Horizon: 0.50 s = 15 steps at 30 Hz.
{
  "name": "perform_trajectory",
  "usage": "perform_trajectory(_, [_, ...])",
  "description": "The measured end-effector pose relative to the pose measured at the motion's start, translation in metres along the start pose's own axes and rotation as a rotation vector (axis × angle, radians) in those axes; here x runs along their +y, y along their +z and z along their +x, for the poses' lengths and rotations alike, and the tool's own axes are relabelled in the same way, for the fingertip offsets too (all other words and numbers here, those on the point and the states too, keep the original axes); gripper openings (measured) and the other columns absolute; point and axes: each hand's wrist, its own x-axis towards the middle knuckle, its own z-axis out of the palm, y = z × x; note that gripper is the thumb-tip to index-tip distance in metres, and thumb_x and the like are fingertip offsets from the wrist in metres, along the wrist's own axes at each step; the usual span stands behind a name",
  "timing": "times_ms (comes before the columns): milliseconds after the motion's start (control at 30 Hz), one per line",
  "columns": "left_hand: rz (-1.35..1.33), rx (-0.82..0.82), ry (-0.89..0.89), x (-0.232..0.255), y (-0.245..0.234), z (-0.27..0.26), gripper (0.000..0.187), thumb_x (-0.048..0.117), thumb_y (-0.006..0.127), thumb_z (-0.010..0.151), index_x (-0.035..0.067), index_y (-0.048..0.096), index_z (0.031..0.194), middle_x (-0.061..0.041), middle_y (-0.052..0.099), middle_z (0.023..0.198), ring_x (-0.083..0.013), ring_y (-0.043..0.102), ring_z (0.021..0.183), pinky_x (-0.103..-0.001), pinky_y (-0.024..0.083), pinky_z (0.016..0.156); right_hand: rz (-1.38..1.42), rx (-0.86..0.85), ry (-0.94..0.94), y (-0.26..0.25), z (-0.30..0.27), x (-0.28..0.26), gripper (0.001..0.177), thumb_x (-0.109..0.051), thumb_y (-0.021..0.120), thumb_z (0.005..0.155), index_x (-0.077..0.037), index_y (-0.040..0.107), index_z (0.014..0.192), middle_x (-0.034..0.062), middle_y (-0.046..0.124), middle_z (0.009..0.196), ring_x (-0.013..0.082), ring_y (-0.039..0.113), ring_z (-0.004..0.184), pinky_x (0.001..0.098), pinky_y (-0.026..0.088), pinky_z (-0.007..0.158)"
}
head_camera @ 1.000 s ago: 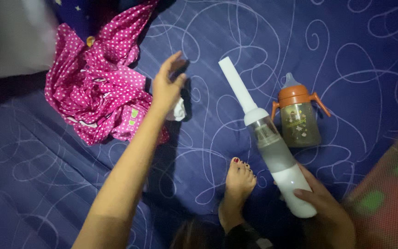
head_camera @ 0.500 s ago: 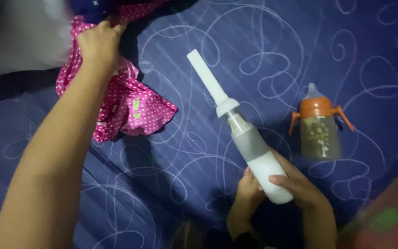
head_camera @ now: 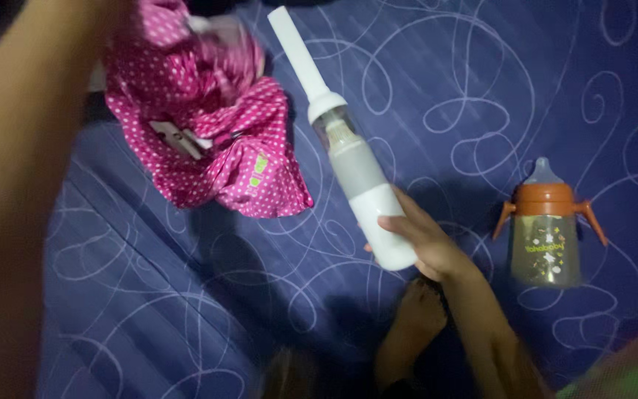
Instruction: The person cleans various toys and baby items on a bed using a handheld vacuum and a wipe.
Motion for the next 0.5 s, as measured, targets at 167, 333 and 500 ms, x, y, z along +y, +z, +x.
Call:
perform_trajectory(167, [0.067,-0.066,-0.003,-0.032,0.002,-0.003,0.074,0.030,0.073,0.070,0.040,0.058,0.142,-0.007,0.047,0.144,-0.0379,0.052,0.126,-0.057,0.044,0.093,-0.078,-0.158,-0.003,0.016,0.013,-0.022,0.079,-0.031,0.063,0.088,-0.004,0.032,0.155,0.0159,0.061,0.116,0.0221,0.070,0.091,0.0373,0.063,0.073])
perform_trajectory(333, [0.140,-0.076,0.034,-0.033,0.032,-0.015,0.075,0.038,0.069,0.073,0.043,0.053,0.146,-0.006,0.038,0.155,-0.0398,0.045,0.135,-0.061,0.040,0.100,-0.108,-0.151,0.088,0.025,0.015,-0.026,0.080,-0.029,0.061,0.085,-0.006,0.030,0.155,0.0155,0.062,0.114,0.0226,0.071,0.084,0.0376,0.063,0.070])
perform_trajectory(500, [0.119,0.182,0.186,-0.004,0.042,-0.048,0.076,0.046,0.065,0.076,0.046,0.049,0.151,-0.006,0.030,0.166,-0.0417,0.038,0.144,-0.064,0.036,0.107,-0.062,-0.156,0.084,0.027,0.019,-0.032,0.075,-0.024,0.061,0.089,-0.006,0.033,0.157,0.0181,0.062,0.114,0.0228,0.072,0.081,0.0382,0.062,0.069])
